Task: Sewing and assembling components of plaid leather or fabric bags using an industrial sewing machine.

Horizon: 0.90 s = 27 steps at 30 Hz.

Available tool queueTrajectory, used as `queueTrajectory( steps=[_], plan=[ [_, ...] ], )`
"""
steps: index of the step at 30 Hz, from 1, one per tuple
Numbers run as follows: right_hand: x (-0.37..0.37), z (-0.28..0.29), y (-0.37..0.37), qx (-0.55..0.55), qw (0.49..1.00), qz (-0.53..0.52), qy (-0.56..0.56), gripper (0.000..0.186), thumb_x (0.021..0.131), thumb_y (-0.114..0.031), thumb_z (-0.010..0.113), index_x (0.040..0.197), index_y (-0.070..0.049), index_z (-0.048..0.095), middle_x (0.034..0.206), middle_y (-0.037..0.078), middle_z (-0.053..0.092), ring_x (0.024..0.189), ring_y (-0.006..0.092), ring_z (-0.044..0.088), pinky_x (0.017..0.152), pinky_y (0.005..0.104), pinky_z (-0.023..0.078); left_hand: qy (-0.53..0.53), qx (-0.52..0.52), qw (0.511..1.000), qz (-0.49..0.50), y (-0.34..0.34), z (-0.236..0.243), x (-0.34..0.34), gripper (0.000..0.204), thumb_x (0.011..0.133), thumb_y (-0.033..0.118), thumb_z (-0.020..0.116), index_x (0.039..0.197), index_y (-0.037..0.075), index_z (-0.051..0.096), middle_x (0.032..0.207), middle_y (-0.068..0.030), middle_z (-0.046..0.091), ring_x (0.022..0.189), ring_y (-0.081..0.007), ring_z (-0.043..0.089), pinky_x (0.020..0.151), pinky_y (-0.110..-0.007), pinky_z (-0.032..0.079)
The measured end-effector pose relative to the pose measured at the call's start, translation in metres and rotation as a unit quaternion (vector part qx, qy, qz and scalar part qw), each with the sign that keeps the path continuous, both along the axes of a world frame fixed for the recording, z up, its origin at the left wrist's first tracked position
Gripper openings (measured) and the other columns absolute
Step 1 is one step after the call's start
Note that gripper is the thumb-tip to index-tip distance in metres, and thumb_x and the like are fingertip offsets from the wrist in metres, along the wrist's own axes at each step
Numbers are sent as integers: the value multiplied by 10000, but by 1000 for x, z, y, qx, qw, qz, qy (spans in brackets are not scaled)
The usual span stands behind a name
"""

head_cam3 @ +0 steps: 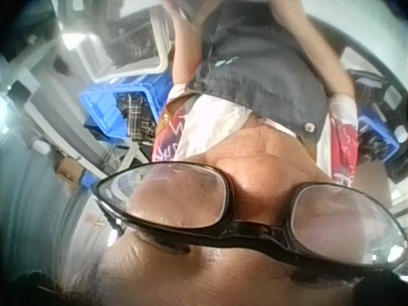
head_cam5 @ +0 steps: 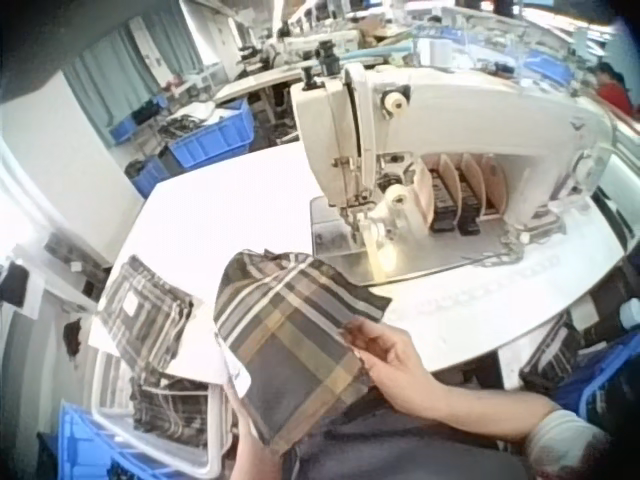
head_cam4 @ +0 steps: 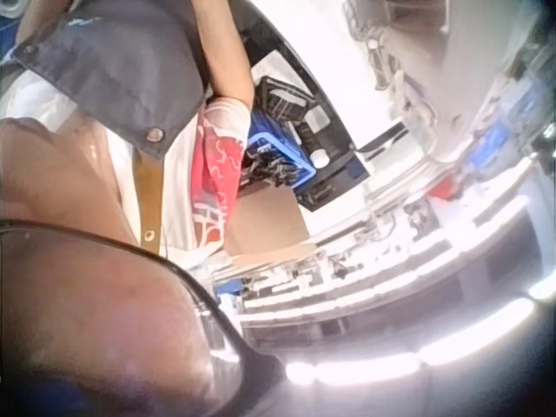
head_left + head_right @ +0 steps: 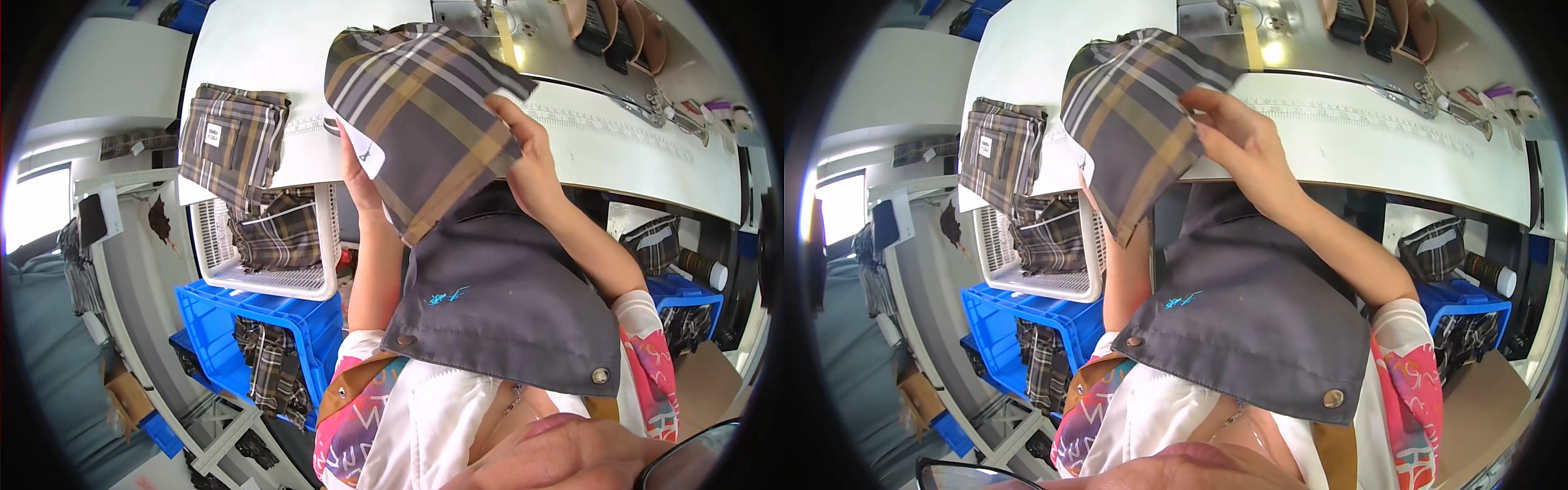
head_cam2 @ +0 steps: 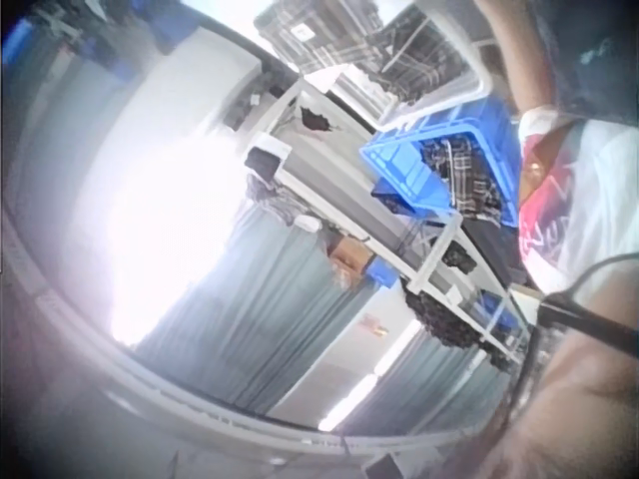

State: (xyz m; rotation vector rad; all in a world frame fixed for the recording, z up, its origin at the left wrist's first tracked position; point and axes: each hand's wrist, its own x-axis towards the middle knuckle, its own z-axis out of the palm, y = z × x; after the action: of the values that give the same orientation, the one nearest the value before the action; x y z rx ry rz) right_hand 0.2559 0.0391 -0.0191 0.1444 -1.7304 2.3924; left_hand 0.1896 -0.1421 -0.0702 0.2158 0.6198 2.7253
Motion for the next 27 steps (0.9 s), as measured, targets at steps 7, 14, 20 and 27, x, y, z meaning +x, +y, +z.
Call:
queueTrajectory(
  steps=[7, 14, 20, 27],
  plan=[
    [-9, -12, 2, 206, 977, -49, 7, 419, 832, -171, 615, 1200, -7, 503, 1172, 123, 553, 1064, 234, 530, 884, 346, 433, 70, -181, 981, 20, 11, 40, 14, 225, 925, 118, 502, 1111, 0, 547, 1026, -105, 630, 913, -181, 630, 787, -326, 519],
    [-3, -13, 12, 236, 970, -23, 48, 403, 811, -135, 621, 1178, -7, 512, 1188, 146, 537, 1115, 252, 495, 963, 354, 374, 36, -205, 977, 42, 19, 46, 18, 128, 896, 79, 546, 1006, 16, 558, 890, -72, 634, 788, -159, 637, 710, -325, 543],
    [-8, -5, 2, 320, 930, -127, 128, 328, 775, -40, 639, 1083, 36, 556, 1004, 120, 612, 905, 190, 580, 801, 299, 458, -40, -42, 998, 1, 52, 28, 29, 298, 903, 203, 566, 1125, 15, 500, 977, -102, 631, 852, -185, 648, 777, -305, 541],
    [-25, 9, 4, 205, 952, -159, 162, 325, 761, -6, 635, 1076, 27, 561, 956, 95, 620, 862, 148, 577, 765, 272, 458, -67, -91, 990, -83, 42, 25, 10, 396, 938, 284, 500, 1222, 9, 482, 1217, -136, 544, 1123, -241, 529, 987, -407, 401]
  ],
)
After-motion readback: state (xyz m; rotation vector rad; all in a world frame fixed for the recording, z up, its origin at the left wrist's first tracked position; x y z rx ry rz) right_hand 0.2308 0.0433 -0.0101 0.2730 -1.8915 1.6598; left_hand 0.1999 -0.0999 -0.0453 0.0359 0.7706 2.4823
